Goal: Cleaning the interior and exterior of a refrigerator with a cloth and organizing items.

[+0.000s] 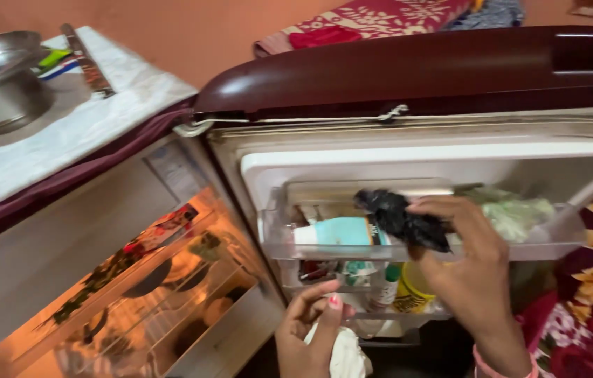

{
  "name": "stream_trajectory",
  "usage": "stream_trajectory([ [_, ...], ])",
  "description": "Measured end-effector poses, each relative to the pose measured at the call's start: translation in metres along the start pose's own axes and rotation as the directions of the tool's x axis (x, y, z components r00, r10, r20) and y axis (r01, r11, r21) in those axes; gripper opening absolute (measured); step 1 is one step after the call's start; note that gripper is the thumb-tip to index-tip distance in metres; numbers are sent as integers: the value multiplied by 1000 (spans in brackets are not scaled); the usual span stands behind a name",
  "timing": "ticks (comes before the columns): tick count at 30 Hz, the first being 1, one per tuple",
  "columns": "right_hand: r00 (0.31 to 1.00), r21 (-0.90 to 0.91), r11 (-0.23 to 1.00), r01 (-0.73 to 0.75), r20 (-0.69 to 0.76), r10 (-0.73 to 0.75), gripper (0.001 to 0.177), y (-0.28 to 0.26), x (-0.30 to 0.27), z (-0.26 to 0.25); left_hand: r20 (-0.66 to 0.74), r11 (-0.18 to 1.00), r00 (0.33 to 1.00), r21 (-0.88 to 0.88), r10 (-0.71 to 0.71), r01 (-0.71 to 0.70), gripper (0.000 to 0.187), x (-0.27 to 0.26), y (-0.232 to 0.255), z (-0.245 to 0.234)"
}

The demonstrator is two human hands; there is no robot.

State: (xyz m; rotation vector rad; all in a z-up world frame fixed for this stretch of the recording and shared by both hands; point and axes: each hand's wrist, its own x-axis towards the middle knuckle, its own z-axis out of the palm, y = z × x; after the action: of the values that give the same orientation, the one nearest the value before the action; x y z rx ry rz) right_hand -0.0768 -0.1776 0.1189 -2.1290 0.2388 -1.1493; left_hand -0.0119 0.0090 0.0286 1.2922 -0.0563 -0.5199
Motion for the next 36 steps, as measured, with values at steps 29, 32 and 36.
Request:
stream_trajectory([
  [29, 960, -502, 855, -127, 155, 233, 37, 26, -6, -15, -201, 899, 979, -425, 16, -102, 19, -23, -8, 28],
  [32, 981, -416, 905, -92, 116, 153, 32, 2, -18, -9, -262, 849, 965, -503, 26, -159, 19, -26, 4, 20],
  [36, 883, -156, 979, -128, 433, 184, 35, 3, -45, 16, -360, 702, 926, -630, 113, -331, 20, -25, 4, 0],
])
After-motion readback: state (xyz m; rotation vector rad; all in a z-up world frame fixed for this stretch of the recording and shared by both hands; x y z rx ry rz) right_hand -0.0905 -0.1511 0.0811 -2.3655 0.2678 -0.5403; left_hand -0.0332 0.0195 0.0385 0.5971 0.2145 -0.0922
